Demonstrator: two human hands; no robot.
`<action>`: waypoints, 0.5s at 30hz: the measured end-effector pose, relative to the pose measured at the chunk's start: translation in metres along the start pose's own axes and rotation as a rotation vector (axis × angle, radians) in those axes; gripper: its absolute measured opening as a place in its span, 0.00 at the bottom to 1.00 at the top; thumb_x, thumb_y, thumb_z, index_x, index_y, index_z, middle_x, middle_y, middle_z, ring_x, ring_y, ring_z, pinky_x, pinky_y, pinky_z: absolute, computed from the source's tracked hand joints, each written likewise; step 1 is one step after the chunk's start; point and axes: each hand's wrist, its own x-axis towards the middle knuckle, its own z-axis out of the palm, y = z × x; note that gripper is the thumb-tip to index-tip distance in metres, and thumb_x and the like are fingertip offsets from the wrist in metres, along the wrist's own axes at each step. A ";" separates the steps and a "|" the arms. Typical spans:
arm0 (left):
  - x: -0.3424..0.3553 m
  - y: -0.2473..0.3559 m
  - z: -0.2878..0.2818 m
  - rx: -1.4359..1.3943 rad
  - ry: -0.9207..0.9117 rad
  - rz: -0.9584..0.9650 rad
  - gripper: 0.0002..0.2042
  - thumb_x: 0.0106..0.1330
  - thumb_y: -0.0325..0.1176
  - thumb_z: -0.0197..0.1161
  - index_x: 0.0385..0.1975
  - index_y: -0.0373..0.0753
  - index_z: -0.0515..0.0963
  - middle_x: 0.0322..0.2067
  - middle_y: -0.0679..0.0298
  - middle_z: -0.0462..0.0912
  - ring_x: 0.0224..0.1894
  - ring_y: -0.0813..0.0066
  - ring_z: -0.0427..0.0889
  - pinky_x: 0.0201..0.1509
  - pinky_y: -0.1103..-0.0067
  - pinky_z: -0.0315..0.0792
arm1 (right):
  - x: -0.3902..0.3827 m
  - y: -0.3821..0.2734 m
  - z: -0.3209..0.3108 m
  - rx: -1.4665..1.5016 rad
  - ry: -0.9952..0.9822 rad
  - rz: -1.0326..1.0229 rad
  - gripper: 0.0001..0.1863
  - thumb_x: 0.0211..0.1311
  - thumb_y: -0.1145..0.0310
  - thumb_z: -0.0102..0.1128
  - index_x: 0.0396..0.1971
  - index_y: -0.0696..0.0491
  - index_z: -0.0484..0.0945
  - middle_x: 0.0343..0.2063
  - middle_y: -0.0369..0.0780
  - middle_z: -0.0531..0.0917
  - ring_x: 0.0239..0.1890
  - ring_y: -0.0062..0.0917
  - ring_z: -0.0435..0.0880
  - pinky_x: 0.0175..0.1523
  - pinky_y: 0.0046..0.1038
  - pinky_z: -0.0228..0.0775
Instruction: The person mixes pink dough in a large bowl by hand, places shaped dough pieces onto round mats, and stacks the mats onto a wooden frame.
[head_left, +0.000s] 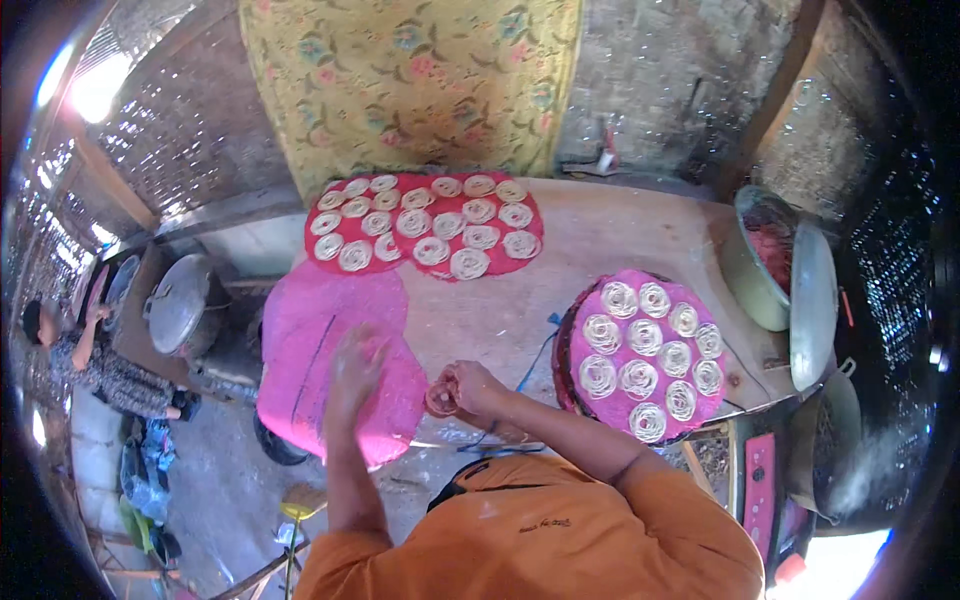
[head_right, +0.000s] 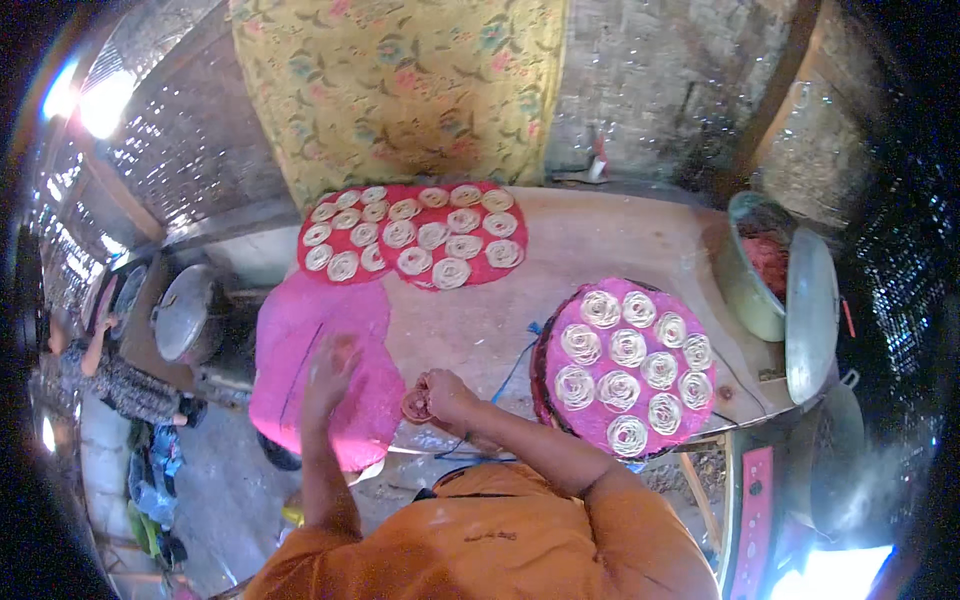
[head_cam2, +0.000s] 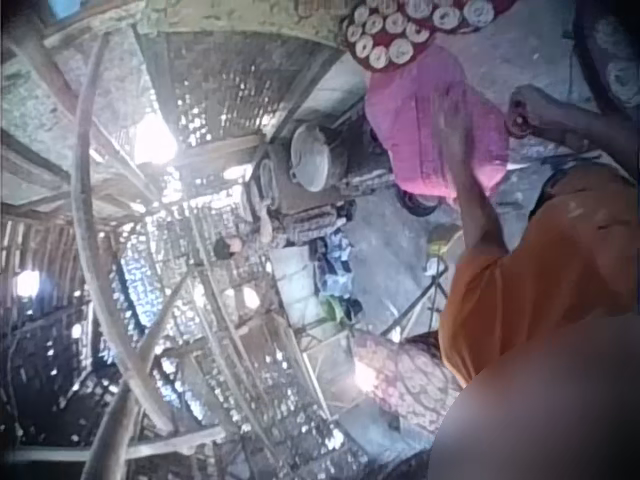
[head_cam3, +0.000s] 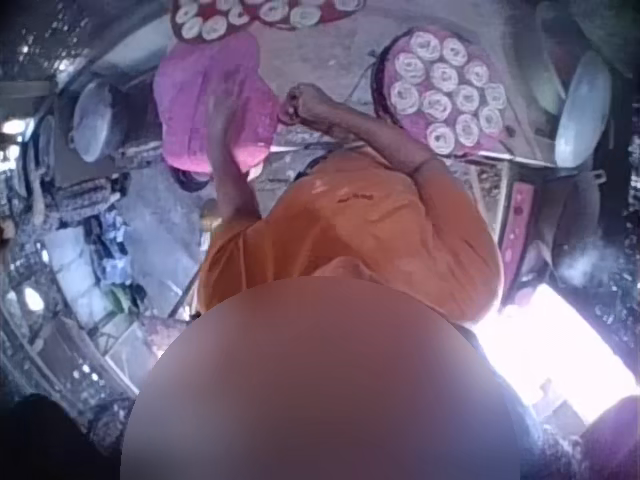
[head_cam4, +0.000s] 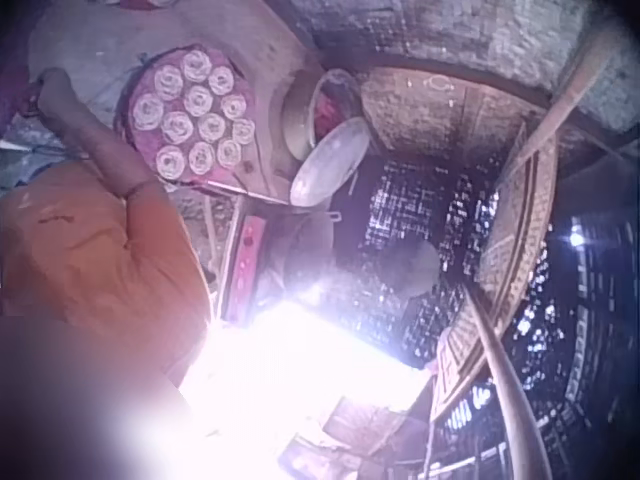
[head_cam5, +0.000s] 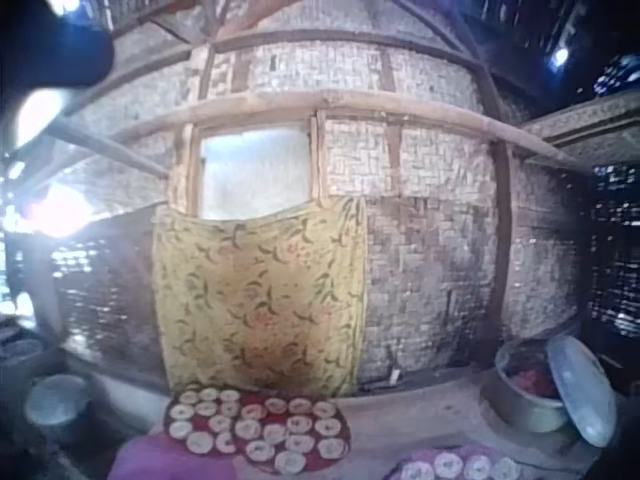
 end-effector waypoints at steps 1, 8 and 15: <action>-0.020 -0.015 -0.003 -0.025 0.025 -0.035 0.16 0.58 0.36 0.60 0.42 0.33 0.76 0.43 0.48 0.78 0.49 0.50 0.74 0.56 0.64 0.66 | -0.002 0.005 -0.013 0.024 0.014 -0.020 0.11 0.53 0.73 0.48 0.28 0.61 0.80 0.31 0.53 0.82 0.34 0.42 0.81 0.41 0.35 0.74; -0.109 -0.101 -0.024 -0.193 0.180 -0.286 0.13 0.56 0.27 0.62 0.41 0.30 0.76 0.33 0.54 0.81 0.36 0.63 0.80 0.47 0.75 0.72 | -0.074 0.083 -0.275 0.164 0.673 0.208 0.08 0.51 0.77 0.60 0.32 0.62 0.79 0.26 0.45 0.84 0.28 0.26 0.83 0.33 0.26 0.76; -0.107 -0.042 -0.018 -0.072 0.207 -0.310 0.11 0.57 0.29 0.62 0.38 0.32 0.78 0.39 0.52 0.79 0.45 0.57 0.77 0.49 0.70 0.70 | -0.087 0.268 -0.315 -0.339 0.870 0.331 0.08 0.45 0.68 0.65 0.24 0.56 0.79 0.19 0.44 0.82 0.22 0.30 0.81 0.30 0.32 0.73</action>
